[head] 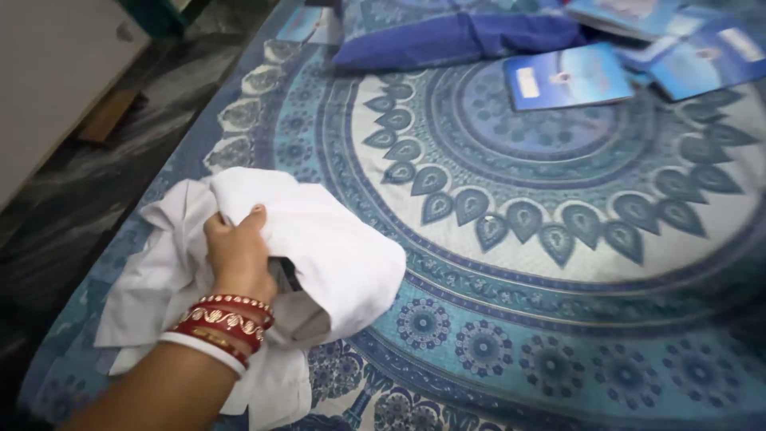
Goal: Ironing a white pleated skirt on a bed.
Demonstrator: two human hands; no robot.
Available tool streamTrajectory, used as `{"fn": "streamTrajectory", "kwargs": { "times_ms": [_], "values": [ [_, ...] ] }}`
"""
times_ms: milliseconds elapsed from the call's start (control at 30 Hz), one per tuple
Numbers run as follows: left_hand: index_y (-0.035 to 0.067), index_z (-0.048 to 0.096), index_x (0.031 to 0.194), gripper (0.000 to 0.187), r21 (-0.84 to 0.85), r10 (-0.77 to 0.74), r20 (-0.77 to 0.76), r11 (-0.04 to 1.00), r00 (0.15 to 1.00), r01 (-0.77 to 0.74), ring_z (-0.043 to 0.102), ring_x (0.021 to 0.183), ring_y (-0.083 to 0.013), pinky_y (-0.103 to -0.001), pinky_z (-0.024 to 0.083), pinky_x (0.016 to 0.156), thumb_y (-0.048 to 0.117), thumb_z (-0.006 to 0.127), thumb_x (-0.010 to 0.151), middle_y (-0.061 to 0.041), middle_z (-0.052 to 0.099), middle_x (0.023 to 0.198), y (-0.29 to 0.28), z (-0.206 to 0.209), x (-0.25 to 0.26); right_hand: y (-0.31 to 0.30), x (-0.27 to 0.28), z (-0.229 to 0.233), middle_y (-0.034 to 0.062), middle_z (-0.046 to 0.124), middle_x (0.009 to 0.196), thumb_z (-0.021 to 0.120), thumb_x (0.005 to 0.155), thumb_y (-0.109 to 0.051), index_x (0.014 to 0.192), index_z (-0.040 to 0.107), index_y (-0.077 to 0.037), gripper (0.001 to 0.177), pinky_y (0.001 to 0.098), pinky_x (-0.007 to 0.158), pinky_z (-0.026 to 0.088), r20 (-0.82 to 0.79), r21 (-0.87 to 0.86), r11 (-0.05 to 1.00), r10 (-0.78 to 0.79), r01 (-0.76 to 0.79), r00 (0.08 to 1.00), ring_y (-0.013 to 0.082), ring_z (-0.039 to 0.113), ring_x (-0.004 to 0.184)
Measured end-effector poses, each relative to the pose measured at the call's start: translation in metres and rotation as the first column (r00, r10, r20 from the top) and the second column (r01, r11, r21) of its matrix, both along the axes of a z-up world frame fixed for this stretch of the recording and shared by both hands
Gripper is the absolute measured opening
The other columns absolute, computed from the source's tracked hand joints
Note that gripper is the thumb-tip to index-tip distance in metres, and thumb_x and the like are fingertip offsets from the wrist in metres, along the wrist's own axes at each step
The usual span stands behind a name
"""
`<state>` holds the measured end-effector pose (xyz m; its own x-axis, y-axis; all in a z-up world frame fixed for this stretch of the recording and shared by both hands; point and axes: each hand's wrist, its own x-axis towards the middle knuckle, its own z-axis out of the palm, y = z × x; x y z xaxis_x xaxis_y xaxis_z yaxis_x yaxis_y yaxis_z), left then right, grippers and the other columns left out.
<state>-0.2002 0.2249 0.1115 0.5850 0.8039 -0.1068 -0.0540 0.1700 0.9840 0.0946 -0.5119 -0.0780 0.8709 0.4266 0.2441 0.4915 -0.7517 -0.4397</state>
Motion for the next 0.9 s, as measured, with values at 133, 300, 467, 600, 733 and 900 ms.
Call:
{"fn": "streamTrajectory", "kwargs": {
  "times_ms": [133,300,467,600,733,900],
  "values": [
    [0.003,0.047,0.130,0.044,0.036,0.065,0.047,0.997,0.997,-0.067,0.069,0.103,-0.0231,-0.038,0.059,0.087,0.003,0.066,0.090,-0.011,0.066,0.120,0.018,0.007,0.019,0.094,-0.010,-0.128,0.0084,0.074,0.102,0.056,0.088,-0.010,0.113,0.075,-0.017,0.032,0.0400,0.069,0.058,-0.013,-0.242,0.963,0.122,-0.122,0.992,0.0240,0.069,0.079],
    [0.006,0.043,0.133,0.047,0.164,0.149,0.299,0.965,0.942,-0.205,0.074,0.108,-0.0225,-0.036,0.065,0.090,0.002,0.069,0.094,-0.012,0.066,0.125,0.100,0.057,0.058,0.390,-0.219,-0.168,0.0107,0.073,0.099,0.057,0.082,-0.009,0.103,0.076,-0.015,0.028,0.0404,0.069,0.058,-0.066,-0.455,0.715,0.568,-0.531,0.820,0.0269,0.069,0.080],
    [0.001,0.047,0.140,0.044,0.345,0.029,0.524,0.906,0.851,-0.243,0.075,0.111,-0.0278,-0.039,0.067,0.093,-0.004,0.069,0.102,-0.018,0.069,0.134,0.140,0.088,0.069,0.516,-0.372,-0.088,0.0124,0.071,0.100,0.058,0.088,-0.019,0.103,0.071,-0.010,0.022,0.0399,0.077,0.055,-0.264,-0.451,0.475,0.738,-0.756,0.621,0.0276,0.067,0.088],
    [-0.004,0.042,0.139,0.051,0.162,0.037,0.645,0.969,0.763,-0.184,0.074,0.108,-0.0329,-0.039,0.066,0.087,-0.008,0.063,0.093,-0.023,0.064,0.132,0.091,0.140,0.049,0.507,-0.269,-0.013,0.0124,0.069,0.104,0.051,0.103,-0.028,0.112,0.067,-0.009,0.026,0.0392,0.082,0.053,-0.435,-0.436,0.559,0.555,-0.705,0.709,0.0256,0.066,0.092],
    [0.003,0.028,0.150,0.065,0.385,-0.089,0.591,0.904,0.802,-0.183,0.063,0.127,-0.0294,-0.040,0.058,0.104,-0.001,0.067,0.098,-0.019,0.052,0.145,0.093,0.110,0.043,0.415,-0.233,0.183,0.0135,0.078,0.104,0.065,0.088,-0.042,0.123,0.068,0.000,0.055,0.0376,0.091,0.052,-0.712,0.578,0.711,0.198,0.401,0.674,0.0264,0.072,0.100],
    [0.002,0.026,0.150,0.066,0.366,-0.248,0.449,0.927,0.859,0.077,0.055,0.136,-0.0275,-0.040,0.045,0.115,-0.002,0.066,0.098,-0.017,0.048,0.150,-0.007,0.092,0.009,0.194,-0.275,-0.130,0.0217,0.071,0.089,0.069,0.085,-0.046,0.135,0.051,-0.008,0.066,0.0440,0.068,0.057,-0.458,-0.049,0.916,-0.375,0.398,0.806,0.0355,0.069,0.073]
  ]
}}
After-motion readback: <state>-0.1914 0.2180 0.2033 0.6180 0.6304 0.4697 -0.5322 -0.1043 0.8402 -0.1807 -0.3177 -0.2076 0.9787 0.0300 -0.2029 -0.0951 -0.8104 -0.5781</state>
